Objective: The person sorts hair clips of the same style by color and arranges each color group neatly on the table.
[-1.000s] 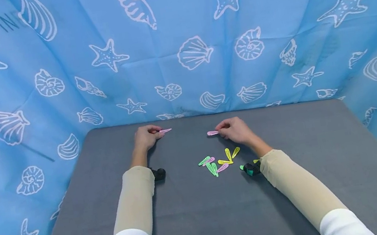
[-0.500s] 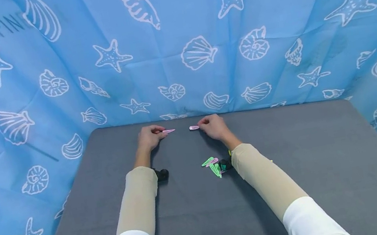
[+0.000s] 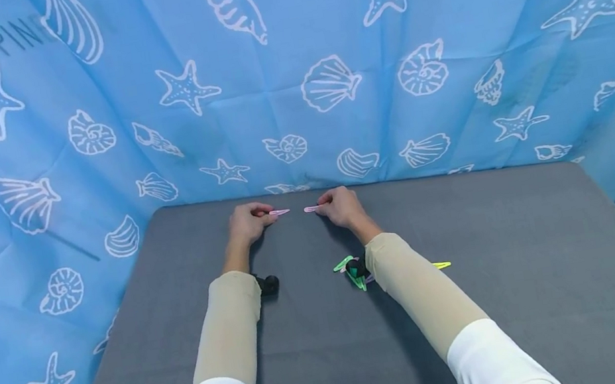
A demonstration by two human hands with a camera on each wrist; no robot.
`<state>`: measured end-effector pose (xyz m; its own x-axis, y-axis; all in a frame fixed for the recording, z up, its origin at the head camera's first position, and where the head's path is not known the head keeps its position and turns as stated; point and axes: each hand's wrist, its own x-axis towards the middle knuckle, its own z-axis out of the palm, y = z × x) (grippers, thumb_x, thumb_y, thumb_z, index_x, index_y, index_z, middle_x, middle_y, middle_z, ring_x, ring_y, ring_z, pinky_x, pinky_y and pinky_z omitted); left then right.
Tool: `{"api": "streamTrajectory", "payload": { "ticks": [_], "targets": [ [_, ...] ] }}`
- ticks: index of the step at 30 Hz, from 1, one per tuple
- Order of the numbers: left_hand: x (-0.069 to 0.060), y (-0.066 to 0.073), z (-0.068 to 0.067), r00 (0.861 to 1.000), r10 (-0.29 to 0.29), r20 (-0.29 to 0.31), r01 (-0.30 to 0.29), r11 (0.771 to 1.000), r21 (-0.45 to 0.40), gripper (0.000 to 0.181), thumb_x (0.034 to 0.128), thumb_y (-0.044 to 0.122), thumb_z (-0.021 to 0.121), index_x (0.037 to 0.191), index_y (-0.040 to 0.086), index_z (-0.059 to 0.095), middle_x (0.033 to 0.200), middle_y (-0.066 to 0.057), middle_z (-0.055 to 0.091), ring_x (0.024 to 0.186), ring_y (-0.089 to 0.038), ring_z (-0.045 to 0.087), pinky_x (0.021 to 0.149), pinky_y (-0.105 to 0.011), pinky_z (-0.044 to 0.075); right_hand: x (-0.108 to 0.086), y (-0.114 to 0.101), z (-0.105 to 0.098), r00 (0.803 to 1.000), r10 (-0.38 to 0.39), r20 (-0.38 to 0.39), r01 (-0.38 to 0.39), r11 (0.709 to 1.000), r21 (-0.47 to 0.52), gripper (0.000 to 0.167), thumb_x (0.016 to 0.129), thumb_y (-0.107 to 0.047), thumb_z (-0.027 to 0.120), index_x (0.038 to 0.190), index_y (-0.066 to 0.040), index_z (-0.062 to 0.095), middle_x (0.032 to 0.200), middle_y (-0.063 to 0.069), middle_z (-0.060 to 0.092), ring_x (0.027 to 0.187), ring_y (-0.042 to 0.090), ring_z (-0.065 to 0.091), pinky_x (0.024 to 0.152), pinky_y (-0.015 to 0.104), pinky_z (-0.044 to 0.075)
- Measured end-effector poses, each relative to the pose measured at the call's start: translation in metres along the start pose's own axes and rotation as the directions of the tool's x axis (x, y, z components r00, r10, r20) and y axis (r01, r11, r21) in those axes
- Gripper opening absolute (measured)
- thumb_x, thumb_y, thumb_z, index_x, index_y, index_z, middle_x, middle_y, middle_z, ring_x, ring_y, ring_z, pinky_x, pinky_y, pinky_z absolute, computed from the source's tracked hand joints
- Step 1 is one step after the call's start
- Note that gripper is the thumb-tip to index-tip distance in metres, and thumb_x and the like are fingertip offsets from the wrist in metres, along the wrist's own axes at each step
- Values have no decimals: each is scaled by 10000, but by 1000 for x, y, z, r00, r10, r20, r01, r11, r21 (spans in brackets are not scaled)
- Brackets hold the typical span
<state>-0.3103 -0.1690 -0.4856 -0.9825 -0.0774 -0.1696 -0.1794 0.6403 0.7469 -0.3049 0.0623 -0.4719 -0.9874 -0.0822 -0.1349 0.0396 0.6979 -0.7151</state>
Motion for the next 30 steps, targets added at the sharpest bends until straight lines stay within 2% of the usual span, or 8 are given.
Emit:
{"api": "streamTrajectory", "payload": {
  "ticks": [6, 9, 13, 17, 21, 25, 30],
  "targets": [
    [-2, 3, 4, 1000, 8, 7, -8, 1000, 2, 241, 952, 263, 737, 1171, 162, 748, 1136, -83, 657, 1020, -264, 557, 893, -410, 474, -1, 1, -1, 999, 29, -32, -31, 997, -66, 203, 975, -204, 688, 1135, -109, 769, 1124, 81, 756, 1019, 252, 660, 916, 420, 525],
    [-3, 4, 6, 1000, 6, 8, -6, 1000, -5, 242, 955, 265, 734, 1174, 164, 747, 1144, -83, 657, 1026, -262, 560, 892, -408, 475, -2, 1, -3, 999, 34, -31, -37, 995, -93, 226, 985, -220, 676, 1173, -121, 753, 1140, 78, 746, 1037, 258, 659, 925, 434, 517],
    [-3, 4, 6, 1000, 4, 1, -4, 1000, -16, 235, 957, 251, 731, 1173, 159, 750, 1141, -89, 662, 1022, -261, 568, 882, -405, 481, -5, -1, -6, 1000, -23, 15, 25, 987, -156, 325, 1000, -235, 652, 1282, -80, 688, 1239, 125, 705, 1183, 293, 620, 1023, 446, 482],
    [-3, 0, 2, 1000, 15, -14, -15, 1000, -18, 235, 957, 243, 732, 1169, 145, 752, 1147, -103, 669, 1031, -274, 576, 899, -426, 482, -12, -3, -14, 993, -73, 97, 94, 967, -236, 483, 1025, -343, 603, 1420, -68, 563, 1425, 203, 544, 1377, 382, 445, 1137, 503, 383],
    [-1, -2, -1, 1000, 22, -16, -21, 1000, 7, 246, 960, 262, 728, 1178, 152, 749, 1166, -102, 671, 1062, -277, 583, 929, -442, 484, -27, -2, -26, 981, -74, 181, 125, 949, -290, 665, 1037, -494, 530, 1563, -124, 360, 1550, 240, 312, 1429, 437, 306, 1152, 563, 341],
    [-2, -2, -1, 1000, 17, -14, -16, 1000, 25, 250, 967, 273, 718, 1186, 156, 748, 1167, -99, 672, 1068, -277, 583, 929, -436, 489, -46, 6, -37, 967, -109, 230, 193, 902, -387, 811, 1013, -597, 501, 1634, -171, 201, 1643, 231, 183, 1507, 457, 217, 1190, 609, 285],
    [-7, 3, 1, 1000, 12, -8, -12, 1000, 10, 249, 974, 268, 709, 1193, 156, 740, 1168, -99, 661, 1060, -277, 560, 937, -437, 478, -74, 23, -50, 955, -157, 251, 268, 815, -514, 875, 985, -674, 477, 1650, -217, 138, 1712, 187, 95, 1577, 464, 80, 1220, 684, 139]
  ]
}}
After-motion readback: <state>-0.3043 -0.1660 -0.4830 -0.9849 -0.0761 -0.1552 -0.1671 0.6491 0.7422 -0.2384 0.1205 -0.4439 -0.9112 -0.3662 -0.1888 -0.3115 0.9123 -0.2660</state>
